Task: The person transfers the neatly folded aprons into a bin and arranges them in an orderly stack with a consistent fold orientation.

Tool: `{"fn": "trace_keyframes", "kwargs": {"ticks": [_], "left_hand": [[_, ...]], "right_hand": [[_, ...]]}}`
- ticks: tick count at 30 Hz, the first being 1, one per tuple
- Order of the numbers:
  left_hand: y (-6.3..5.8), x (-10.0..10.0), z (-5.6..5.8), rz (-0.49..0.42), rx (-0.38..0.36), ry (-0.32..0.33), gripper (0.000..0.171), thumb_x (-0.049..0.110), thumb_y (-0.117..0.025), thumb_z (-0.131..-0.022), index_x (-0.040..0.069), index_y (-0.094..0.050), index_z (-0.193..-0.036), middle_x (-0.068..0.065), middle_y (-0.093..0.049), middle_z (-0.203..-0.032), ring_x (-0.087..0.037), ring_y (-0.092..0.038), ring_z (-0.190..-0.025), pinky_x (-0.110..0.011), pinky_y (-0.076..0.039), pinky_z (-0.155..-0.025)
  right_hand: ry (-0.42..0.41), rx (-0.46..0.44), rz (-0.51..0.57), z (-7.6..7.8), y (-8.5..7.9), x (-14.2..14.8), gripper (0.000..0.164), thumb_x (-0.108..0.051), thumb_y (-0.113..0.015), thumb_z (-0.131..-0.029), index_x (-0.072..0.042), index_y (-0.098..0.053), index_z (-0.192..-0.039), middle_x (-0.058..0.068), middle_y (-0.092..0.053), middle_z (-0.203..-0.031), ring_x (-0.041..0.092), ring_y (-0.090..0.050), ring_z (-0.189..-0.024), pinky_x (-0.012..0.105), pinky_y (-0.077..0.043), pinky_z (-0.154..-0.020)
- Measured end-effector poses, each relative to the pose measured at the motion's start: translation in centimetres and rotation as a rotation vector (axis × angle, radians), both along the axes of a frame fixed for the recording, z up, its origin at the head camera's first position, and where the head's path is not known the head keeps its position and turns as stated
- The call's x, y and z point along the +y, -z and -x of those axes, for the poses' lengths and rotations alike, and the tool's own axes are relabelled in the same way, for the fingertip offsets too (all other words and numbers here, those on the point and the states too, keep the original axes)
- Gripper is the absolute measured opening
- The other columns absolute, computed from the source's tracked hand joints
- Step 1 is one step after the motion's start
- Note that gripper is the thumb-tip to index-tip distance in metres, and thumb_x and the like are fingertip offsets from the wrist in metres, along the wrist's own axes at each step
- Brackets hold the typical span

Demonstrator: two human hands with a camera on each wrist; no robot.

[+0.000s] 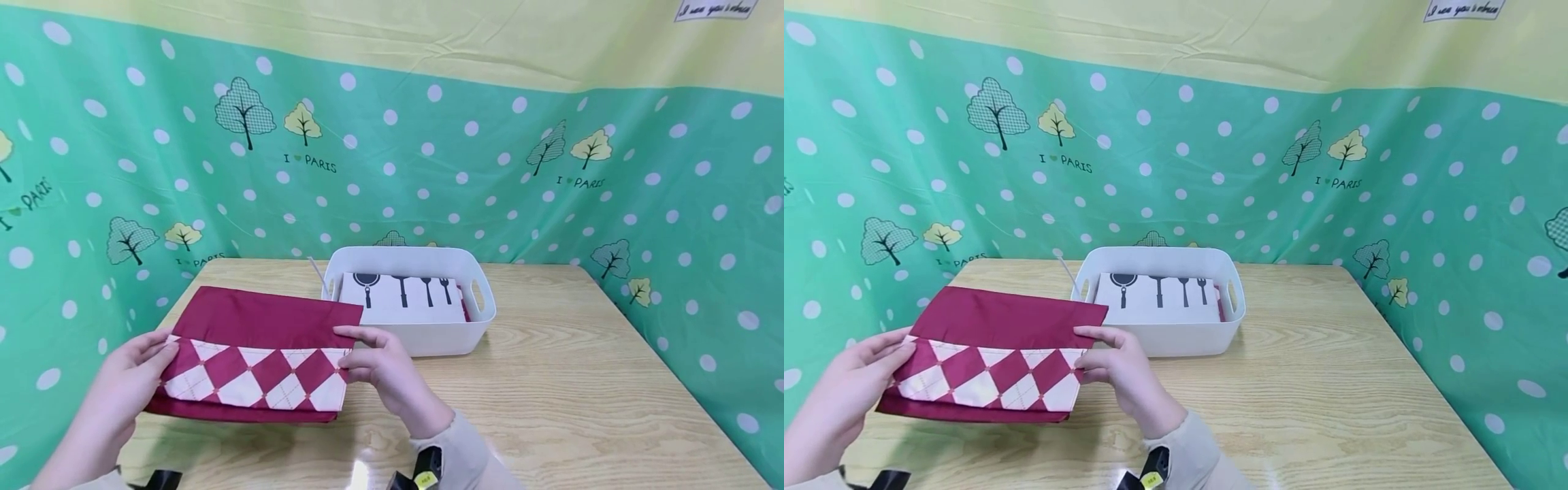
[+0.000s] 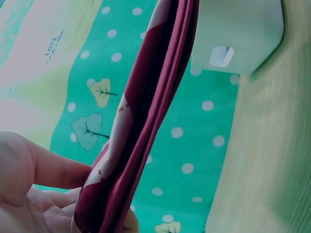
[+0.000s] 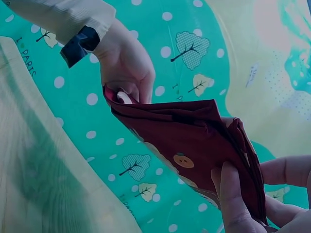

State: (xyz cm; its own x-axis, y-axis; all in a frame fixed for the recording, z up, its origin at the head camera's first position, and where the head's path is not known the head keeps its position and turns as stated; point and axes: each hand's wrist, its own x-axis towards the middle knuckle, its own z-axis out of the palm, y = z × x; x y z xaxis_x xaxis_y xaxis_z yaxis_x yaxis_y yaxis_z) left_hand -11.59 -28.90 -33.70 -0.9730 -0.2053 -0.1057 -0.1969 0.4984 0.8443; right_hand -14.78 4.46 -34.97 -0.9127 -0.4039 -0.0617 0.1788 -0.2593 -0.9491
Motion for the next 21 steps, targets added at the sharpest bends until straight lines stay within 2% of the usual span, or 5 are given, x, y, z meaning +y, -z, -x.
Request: {"fn": "trace_keyframes", "kwargs": {"ticks": [5,8,11,16,21], "left_hand": [[-0.4,0.8,-0.3,-0.029,-0.023,-0.013,0.064,0.031,-0.033,-0.107,-0.008,-0.015,-0.154,-0.035,-0.037,-0.148,0.025,-0.037,-0.082,-0.005,-0.044,-0.068],[-0.1,1.0,-0.5,-0.042,0.006,-0.012,0.063,0.032,-0.037,-0.107,-0.003,-0.018,-0.156,0.001,-0.062,-0.121,0.019,-0.045,-0.083,-0.010,-0.047,-0.069],[0.1,1.2,-0.6,-0.053,0.049,-0.002,0.063,0.031,-0.041,-0.106,0.000,-0.020,-0.156,0.034,-0.046,-0.097,0.013,-0.052,-0.083,-0.015,-0.048,-0.069],[-0.2,1.8,-0.9,-0.069,0.101,0.015,0.060,0.027,-0.044,-0.106,0.006,-0.021,-0.157,0.038,-0.048,-0.094,0.009,-0.055,-0.081,-0.018,-0.048,-0.065],[-0.6,2.5,-1.3,-0.133,0.173,0.030,0.048,0.020,-0.049,-0.104,0.028,-0.035,-0.150,0.032,-0.056,-0.094,-0.001,-0.055,-0.072,-0.021,-0.043,-0.056]], "right_hand": [[0.010,-0.016,0.004,0.4,-0.2,0.6,0.051,0.006,-0.060,-0.081,0.008,-0.057,-0.132,0.001,-0.065,-0.088,0.006,-0.063,-0.060,0.020,-0.056,-0.063],[0.023,-0.025,0.007,0.8,-0.4,1.0,0.050,0.005,-0.060,-0.082,0.007,-0.057,-0.132,-0.004,-0.062,-0.074,0.006,-0.060,-0.059,0.019,-0.054,-0.061],[0.034,-0.020,0.013,1.0,-0.6,1.4,0.049,0.004,-0.060,-0.083,0.008,-0.057,-0.132,-0.006,-0.059,-0.068,0.005,-0.057,-0.059,0.017,-0.051,-0.060],[0.046,-0.012,0.022,1.3,-1.0,2.1,0.049,0.004,-0.060,-0.083,0.008,-0.057,-0.132,-0.004,-0.065,-0.082,0.005,-0.057,-0.060,0.015,-0.048,-0.059],[0.053,-0.012,0.020,1.6,-1.5,2.8,0.049,0.004,-0.059,-0.084,0.006,-0.058,-0.133,0.003,-0.067,-0.108,0.007,-0.061,-0.064,0.017,-0.053,-0.064]]}}
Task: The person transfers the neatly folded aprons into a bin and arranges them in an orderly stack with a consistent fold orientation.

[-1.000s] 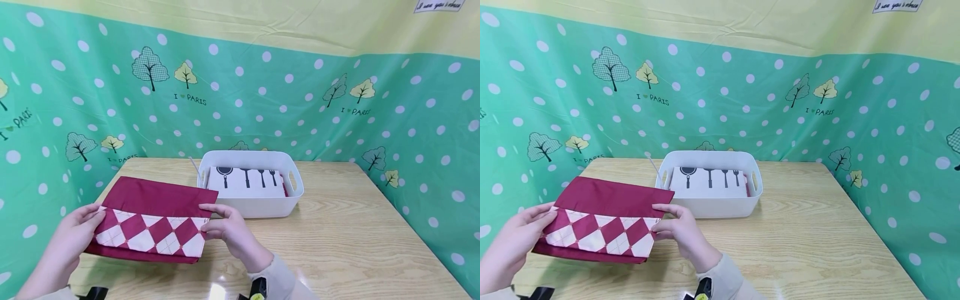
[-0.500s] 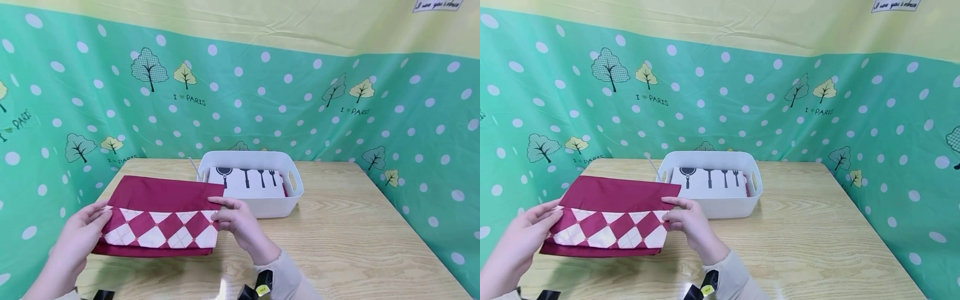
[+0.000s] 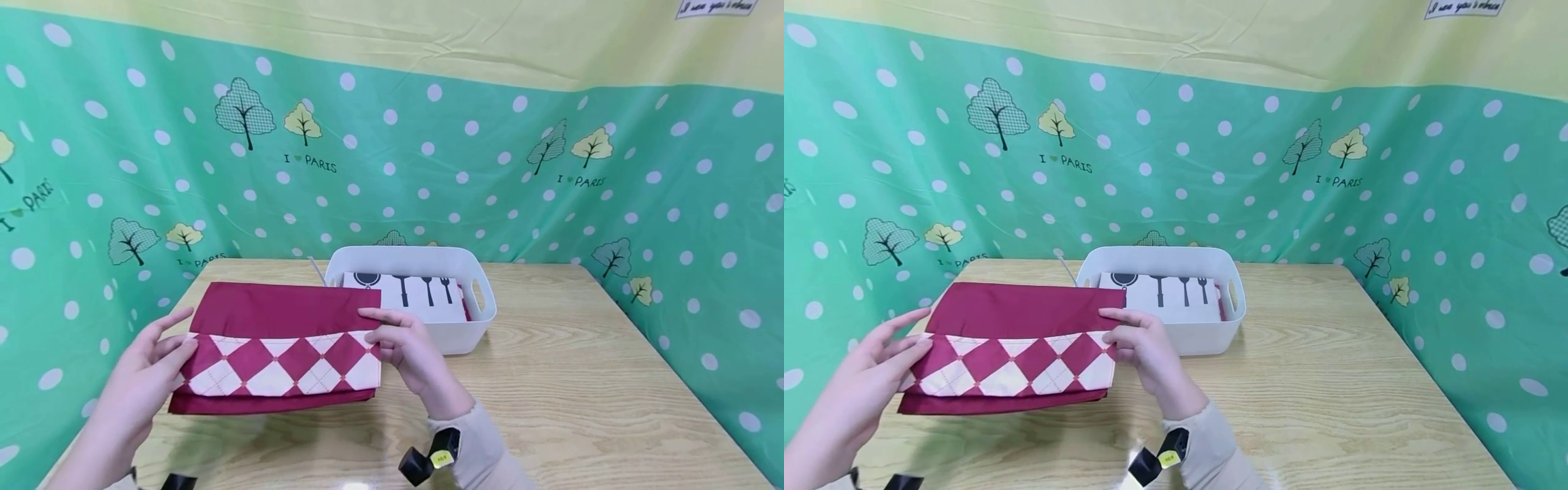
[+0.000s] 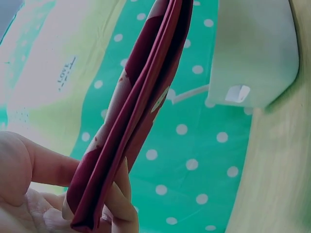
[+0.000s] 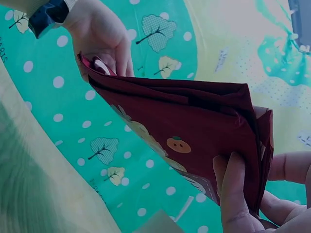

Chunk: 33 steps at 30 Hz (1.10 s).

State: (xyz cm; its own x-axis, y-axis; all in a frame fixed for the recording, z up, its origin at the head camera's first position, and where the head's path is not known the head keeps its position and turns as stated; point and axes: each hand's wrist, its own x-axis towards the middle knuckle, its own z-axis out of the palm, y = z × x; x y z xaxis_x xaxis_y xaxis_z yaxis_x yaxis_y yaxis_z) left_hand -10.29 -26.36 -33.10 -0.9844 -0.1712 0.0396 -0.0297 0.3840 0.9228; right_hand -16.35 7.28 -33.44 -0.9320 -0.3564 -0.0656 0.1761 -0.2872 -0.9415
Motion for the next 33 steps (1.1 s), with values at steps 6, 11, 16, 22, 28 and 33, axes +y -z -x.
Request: {"fn": "trace_keyframes", "kwargs": {"ticks": [6,11,16,22,28,33], "left_hand": [[-0.4,0.7,-0.1,-0.066,0.024,0.041,0.044,0.015,-0.051,-0.103,0.035,-0.044,-0.142,0.027,-0.060,-0.095,-0.005,-0.061,-0.072,-0.023,-0.049,-0.054],[-0.6,1.2,0.0,-0.054,0.012,0.065,0.044,0.017,-0.050,-0.104,0.030,-0.044,-0.146,0.024,-0.060,-0.096,-0.006,-0.065,-0.075,-0.026,-0.057,-0.059],[-0.8,1.9,0.2,0.004,-0.011,0.078,0.051,0.022,-0.049,-0.105,0.015,-0.036,-0.153,0.021,-0.057,-0.102,-0.002,-0.066,-0.083,-0.027,-0.059,-0.067],[-1.1,2.6,0.7,0.023,-0.024,0.073,0.054,0.026,-0.048,-0.105,0.013,-0.033,-0.155,0.015,-0.057,-0.112,0.002,-0.064,-0.087,-0.020,-0.056,-0.072],[-1.6,3.4,1.1,-0.012,-0.018,0.092,0.054,0.026,-0.049,-0.105,0.013,-0.034,-0.155,0.011,-0.057,-0.117,0.000,-0.064,-0.086,-0.021,-0.056,-0.069],[-1.9,4.2,1.3,-0.042,-0.008,0.101,0.054,0.023,-0.049,-0.104,0.012,-0.034,-0.155,0.004,-0.057,-0.122,-0.005,-0.062,-0.081,-0.022,-0.052,-0.060]], "right_hand": [[0.003,-0.004,0.010,0.3,-0.4,0.8,0.050,0.005,-0.058,-0.083,0.005,-0.058,-0.133,0.003,-0.069,-0.104,0.008,-0.066,-0.068,0.022,-0.057,-0.067],[0.021,-0.016,0.020,0.5,-0.6,1.5,0.051,0.005,-0.057,-0.083,0.003,-0.058,-0.134,0.005,-0.070,-0.106,0.010,-0.069,-0.072,0.024,-0.059,-0.068],[0.046,-0.008,0.019,0.7,-0.9,2.2,0.052,0.005,-0.055,-0.081,0.002,-0.059,-0.133,0.009,-0.068,-0.112,0.012,-0.069,-0.073,0.025,-0.060,-0.068],[0.078,0.005,0.001,0.9,-1.2,2.9,0.051,0.004,-0.054,-0.082,0.002,-0.060,-0.133,0.011,-0.065,-0.117,0.014,-0.070,-0.077,0.028,-0.060,-0.070],[0.104,0.022,-0.015,1.0,-1.5,3.8,0.048,0.005,-0.054,-0.082,-0.001,-0.064,-0.129,0.009,-0.065,-0.114,0.015,-0.069,-0.079,0.028,-0.060,-0.069],[0.126,0.032,-0.023,1.2,-1.7,4.4,0.048,0.006,-0.054,-0.081,-0.002,-0.066,-0.128,0.010,-0.065,-0.117,0.016,-0.070,-0.083,0.029,-0.060,-0.069]]}}
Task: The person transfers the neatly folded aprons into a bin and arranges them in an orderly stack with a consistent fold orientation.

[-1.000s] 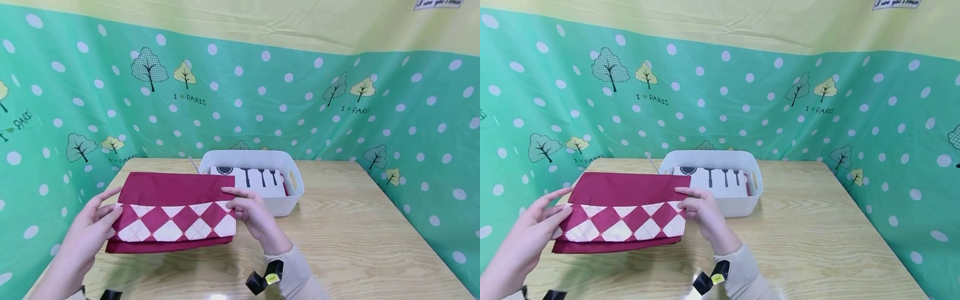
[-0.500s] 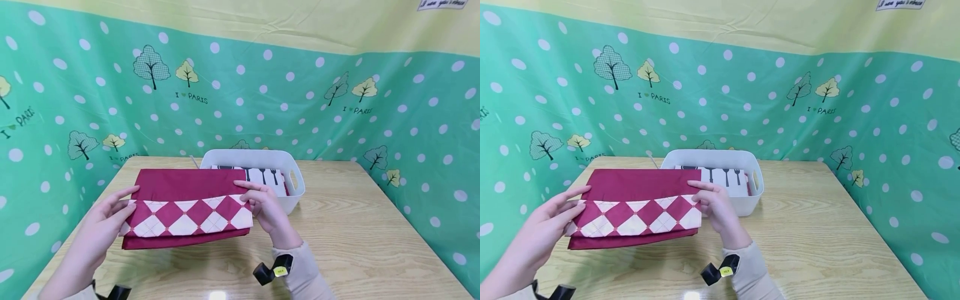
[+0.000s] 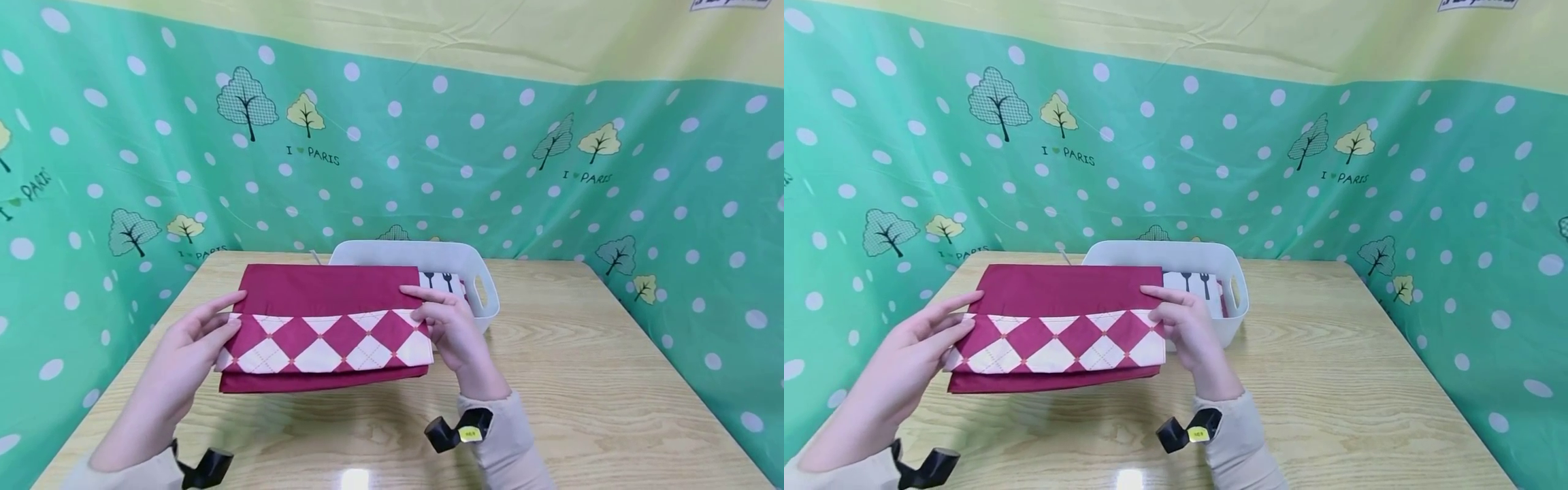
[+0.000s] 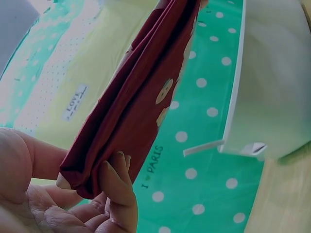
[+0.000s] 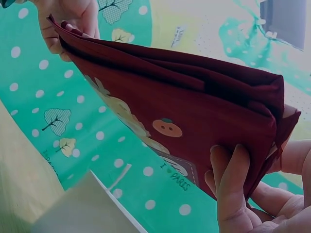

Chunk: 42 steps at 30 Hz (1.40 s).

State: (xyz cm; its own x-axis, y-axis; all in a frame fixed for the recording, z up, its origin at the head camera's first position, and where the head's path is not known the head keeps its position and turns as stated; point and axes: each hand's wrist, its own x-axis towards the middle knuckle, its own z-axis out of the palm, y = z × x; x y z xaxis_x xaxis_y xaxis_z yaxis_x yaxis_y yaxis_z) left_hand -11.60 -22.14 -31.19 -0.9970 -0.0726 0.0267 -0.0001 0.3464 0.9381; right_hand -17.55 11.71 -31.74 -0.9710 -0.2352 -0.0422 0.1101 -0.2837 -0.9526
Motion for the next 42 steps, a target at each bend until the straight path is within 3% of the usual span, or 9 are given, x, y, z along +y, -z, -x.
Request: {"fn": "trace_keyframes", "kwargs": {"ticks": [3,10,16,18,27,36,42], "left_hand": [[-0.1,0.4,0.1,-0.012,0.003,0.011,0.054,0.023,-0.049,-0.105,0.012,-0.033,-0.155,-0.003,-0.055,-0.126,-0.004,-0.063,-0.084,-0.021,-0.053,-0.063],[-0.6,1.1,0.4,-0.089,0.020,0.044,0.054,0.022,-0.051,-0.104,0.011,-0.034,-0.154,0.008,-0.057,-0.117,-0.006,-0.064,-0.084,-0.021,-0.052,-0.063],[-1.2,2.1,0.8,-0.099,0.016,0.056,0.054,0.021,-0.049,-0.104,0.013,-0.033,-0.155,-0.012,-0.052,-0.135,-0.004,-0.064,-0.088,-0.020,-0.054,-0.067],[-1.5,2.5,0.9,-0.106,0.017,0.062,0.053,0.021,-0.048,-0.105,0.012,-0.033,-0.155,-0.017,-0.047,-0.139,-0.003,-0.064,-0.090,-0.020,-0.055,-0.068],[-2.3,3.9,1.6,-0.157,0.017,0.064,0.053,0.020,-0.049,-0.104,0.015,-0.035,-0.154,-0.015,-0.048,-0.138,-0.004,-0.063,-0.091,-0.019,-0.054,-0.068],[-2.7,5.4,2.1,-0.194,0.024,0.067,0.050,0.017,-0.047,-0.104,0.013,-0.038,-0.153,-0.017,-0.048,-0.135,-0.007,-0.061,-0.090,-0.017,-0.051,-0.065],[-2.7,6.6,2.9,-0.229,0.014,0.071,0.049,0.015,-0.047,-0.104,0.013,-0.040,-0.152,-0.019,-0.048,-0.136,-0.007,-0.062,-0.092,-0.017,-0.053,-0.069]], "right_hand": [[0.018,0.004,-0.012,0.2,-0.1,0.4,0.049,0.006,-0.054,-0.081,-0.001,-0.065,-0.128,0.011,-0.065,-0.118,0.016,-0.070,-0.083,0.030,-0.061,-0.069],[0.047,0.007,-0.004,0.5,-0.3,1.0,0.045,0.007,-0.053,-0.080,-0.011,-0.074,-0.116,0.010,-0.065,-0.116,0.016,-0.069,-0.085,0.029,-0.060,-0.071],[0.069,-0.006,0.054,0.6,-0.4,1.7,0.046,0.009,-0.050,-0.081,-0.024,-0.079,-0.097,0.007,-0.063,-0.117,0.015,-0.069,-0.085,0.027,-0.059,-0.073],[0.080,-0.012,0.062,0.6,-0.5,1.9,0.047,0.008,-0.049,-0.082,-0.025,-0.079,-0.096,0.008,-0.060,-0.122,0.015,-0.069,-0.085,0.027,-0.059,-0.073],[0.107,-0.010,0.063,0.8,-1.0,3.0,0.048,0.006,-0.048,-0.084,-0.027,-0.080,-0.095,0.007,-0.045,-0.143,0.018,-0.068,-0.096,0.029,-0.060,-0.077],[0.153,-0.012,0.072,0.9,-1.4,3.9,0.049,0.008,-0.046,-0.085,-0.026,-0.079,-0.097,0.007,-0.061,-0.123,0.015,-0.071,-0.080,0.028,-0.061,-0.071],[0.170,-0.003,0.084,1.0,-1.3,4.7,0.050,0.007,-0.043,-0.086,-0.027,-0.078,-0.099,0.008,-0.052,-0.134,0.015,-0.070,-0.085,0.027,-0.060,-0.072]]}}
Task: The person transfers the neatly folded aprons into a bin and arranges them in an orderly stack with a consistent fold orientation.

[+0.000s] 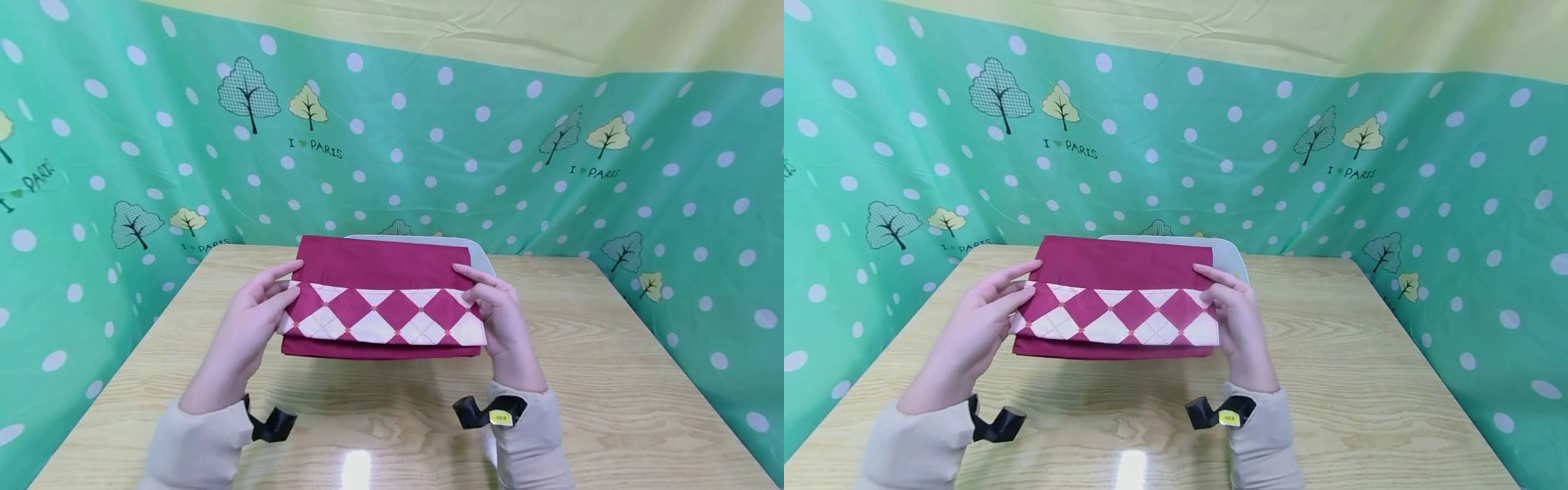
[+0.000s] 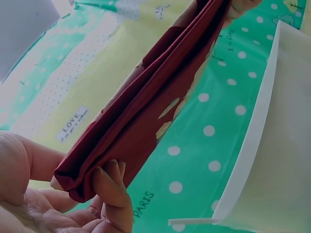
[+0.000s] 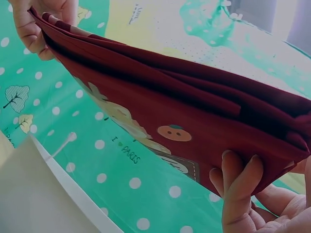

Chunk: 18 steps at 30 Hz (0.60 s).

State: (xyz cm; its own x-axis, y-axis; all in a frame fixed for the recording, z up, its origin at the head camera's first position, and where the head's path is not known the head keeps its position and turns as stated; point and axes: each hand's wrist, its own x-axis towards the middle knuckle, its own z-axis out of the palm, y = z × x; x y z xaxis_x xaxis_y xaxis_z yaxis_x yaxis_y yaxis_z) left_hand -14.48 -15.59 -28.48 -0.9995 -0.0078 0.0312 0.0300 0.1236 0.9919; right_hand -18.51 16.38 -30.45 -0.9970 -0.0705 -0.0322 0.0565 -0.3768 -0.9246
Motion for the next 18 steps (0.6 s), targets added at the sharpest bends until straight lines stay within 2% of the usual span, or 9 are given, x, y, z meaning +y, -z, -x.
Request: {"fn": "trace_keyframes", "kwargs": {"ticks": [6,12,15,18], "left_hand": [[0.0,1.1,0.6,-0.032,-0.003,0.012,0.048,0.013,-0.045,-0.104,0.012,-0.040,-0.152,-0.021,-0.048,-0.133,-0.008,-0.063,-0.094,-0.018,-0.055,-0.077],[0.0,1.9,1.1,-0.059,-0.004,0.018,0.048,0.012,-0.045,-0.104,0.016,-0.040,-0.151,-0.020,-0.048,-0.133,-0.012,-0.063,-0.097,-0.019,-0.056,-0.079],[0.1,2.2,1.4,-0.075,-0.003,0.012,0.048,0.010,-0.046,-0.103,0.017,-0.041,-0.151,-0.019,-0.050,-0.128,-0.011,-0.064,-0.091,-0.019,-0.056,-0.074],[0.4,2.5,1.8,-0.093,0.000,0.009,0.050,0.008,-0.047,-0.103,0.017,-0.039,-0.151,-0.015,-0.053,-0.122,-0.008,-0.064,-0.081,-0.017,-0.053,-0.066]], "right_hand": [[0.044,-0.001,-0.006,0.1,0.1,0.7,0.050,0.006,-0.043,-0.087,-0.027,-0.078,-0.100,0.008,-0.047,-0.141,0.012,-0.070,-0.082,0.023,-0.059,-0.071],[0.073,-0.024,0.015,0.3,0.2,1.3,0.051,0.006,-0.041,-0.087,-0.028,-0.077,-0.102,0.007,-0.050,-0.137,0.012,-0.069,-0.089,0.023,-0.059,-0.073],[0.079,-0.030,0.013,0.4,0.2,1.6,0.051,0.005,-0.041,-0.087,-0.028,-0.075,-0.106,0.008,-0.053,-0.133,0.012,-0.070,-0.089,0.023,-0.059,-0.073],[0.080,-0.033,0.017,0.5,0.2,1.8,0.052,0.004,-0.040,-0.088,-0.025,-0.071,-0.118,0.008,-0.051,-0.137,0.012,-0.070,-0.090,0.023,-0.059,-0.074]]}}
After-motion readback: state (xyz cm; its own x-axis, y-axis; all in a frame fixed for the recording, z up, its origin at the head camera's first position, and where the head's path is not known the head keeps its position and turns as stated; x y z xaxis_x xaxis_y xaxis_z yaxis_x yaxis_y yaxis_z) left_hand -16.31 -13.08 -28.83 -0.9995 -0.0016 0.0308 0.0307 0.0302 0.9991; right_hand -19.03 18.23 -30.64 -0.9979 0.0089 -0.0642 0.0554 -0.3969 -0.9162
